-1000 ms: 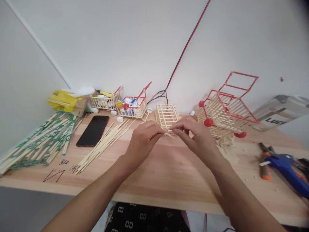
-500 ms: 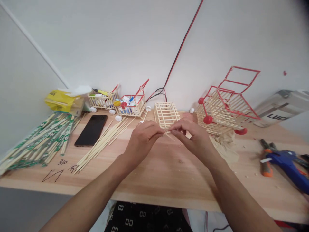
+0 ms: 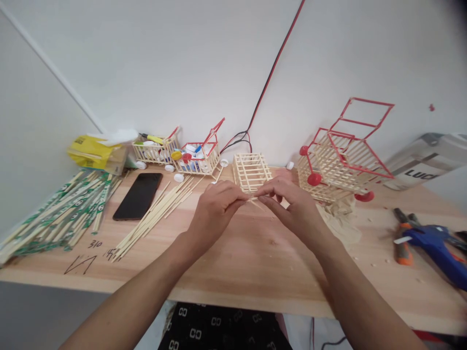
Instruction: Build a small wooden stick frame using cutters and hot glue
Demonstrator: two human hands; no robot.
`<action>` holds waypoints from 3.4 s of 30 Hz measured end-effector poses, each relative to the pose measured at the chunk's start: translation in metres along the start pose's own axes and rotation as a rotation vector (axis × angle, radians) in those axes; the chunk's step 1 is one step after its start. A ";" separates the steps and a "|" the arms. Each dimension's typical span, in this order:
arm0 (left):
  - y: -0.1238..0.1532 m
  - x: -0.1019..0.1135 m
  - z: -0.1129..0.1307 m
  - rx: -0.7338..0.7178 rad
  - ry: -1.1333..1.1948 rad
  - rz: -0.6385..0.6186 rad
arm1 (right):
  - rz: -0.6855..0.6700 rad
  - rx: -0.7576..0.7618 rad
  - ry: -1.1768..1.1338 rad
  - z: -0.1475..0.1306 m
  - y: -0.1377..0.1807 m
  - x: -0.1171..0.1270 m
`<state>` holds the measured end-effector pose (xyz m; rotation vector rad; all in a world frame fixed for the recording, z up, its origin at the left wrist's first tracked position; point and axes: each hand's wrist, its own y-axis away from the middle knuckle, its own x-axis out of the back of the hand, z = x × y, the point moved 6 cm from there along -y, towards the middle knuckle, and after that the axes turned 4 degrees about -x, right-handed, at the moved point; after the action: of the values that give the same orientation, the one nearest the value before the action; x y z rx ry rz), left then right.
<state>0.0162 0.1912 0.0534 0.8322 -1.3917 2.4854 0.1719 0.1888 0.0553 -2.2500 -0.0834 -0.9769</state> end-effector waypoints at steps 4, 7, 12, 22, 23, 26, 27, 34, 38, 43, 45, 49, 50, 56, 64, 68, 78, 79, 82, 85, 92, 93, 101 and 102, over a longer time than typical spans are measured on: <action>-0.001 0.000 0.000 -0.002 -0.002 0.008 | 0.004 0.006 0.013 0.001 0.001 0.000; -0.001 0.001 0.001 -0.011 0.000 0.014 | 0.007 0.015 0.019 0.002 0.001 0.000; -0.001 0.001 0.003 -0.015 -0.011 0.001 | 0.023 0.021 0.015 0.000 0.001 0.002; -0.002 0.000 0.003 -0.021 -0.016 -0.001 | 0.012 0.035 -0.033 -0.005 0.002 0.002; -0.002 0.000 0.003 -0.021 -0.016 0.001 | 0.009 0.034 -0.030 -0.004 0.002 0.002; -0.001 0.000 0.003 -0.023 -0.014 0.002 | 0.007 0.032 -0.015 -0.003 0.001 0.001; -0.001 0.000 0.003 -0.024 -0.013 0.002 | 0.008 0.033 -0.009 -0.003 0.001 0.001; -0.001 0.000 0.003 -0.027 -0.006 0.011 | 0.016 0.048 0.013 -0.002 0.000 0.003; 0.000 0.000 0.002 -0.019 0.001 0.016 | 0.018 0.044 0.016 -0.003 0.000 0.003; -0.001 0.000 0.004 -0.034 0.009 0.013 | 0.015 0.040 0.020 -0.004 0.001 0.003; -0.001 0.000 0.004 -0.038 0.009 0.009 | 0.008 0.037 0.020 -0.004 0.000 0.003; -0.001 0.000 0.004 -0.037 0.012 0.016 | 0.013 0.037 0.017 -0.002 0.000 0.003; -0.001 0.001 0.004 -0.037 0.012 0.019 | 0.014 0.039 0.018 -0.001 0.000 0.003; 0.000 -0.001 0.003 -0.033 -0.007 0.001 | 0.034 0.036 0.020 0.000 0.001 0.005; 0.000 -0.002 0.003 -0.029 -0.031 -0.015 | 0.006 0.048 0.000 -0.004 0.002 0.004; 0.000 -0.003 0.002 -0.021 -0.024 -0.016 | 0.005 0.052 0.000 -0.004 0.001 0.003; 0.000 -0.002 0.004 -0.033 -0.028 -0.009 | 0.010 0.065 0.000 -0.001 0.002 0.003; 0.000 -0.002 0.004 -0.035 -0.026 -0.007 | 0.010 0.064 0.004 -0.001 0.001 0.003; 0.000 -0.001 0.004 -0.043 -0.020 0.004 | 0.010 0.059 0.018 -0.001 0.001 0.003; -0.001 -0.001 0.004 -0.042 -0.014 0.012 | 0.013 0.055 0.022 0.000 0.001 0.003; -0.001 0.002 0.006 -0.020 0.059 0.035 | -0.014 -0.039 0.002 0.006 0.002 -0.003; -0.002 0.003 0.006 -0.014 0.075 0.043 | -0.019 -0.049 -0.009 0.006 0.002 -0.003; -0.002 0.006 0.004 0.032 0.137 0.067 | 0.093 -0.181 -0.139 0.015 0.002 0.010; -0.001 0.005 0.004 0.029 0.140 0.058 | 0.090 -0.176 -0.157 0.015 0.002 0.010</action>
<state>0.0142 0.1885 0.0584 0.6187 -1.3536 2.5575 0.1887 0.1940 0.0535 -2.4666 0.0367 -0.7856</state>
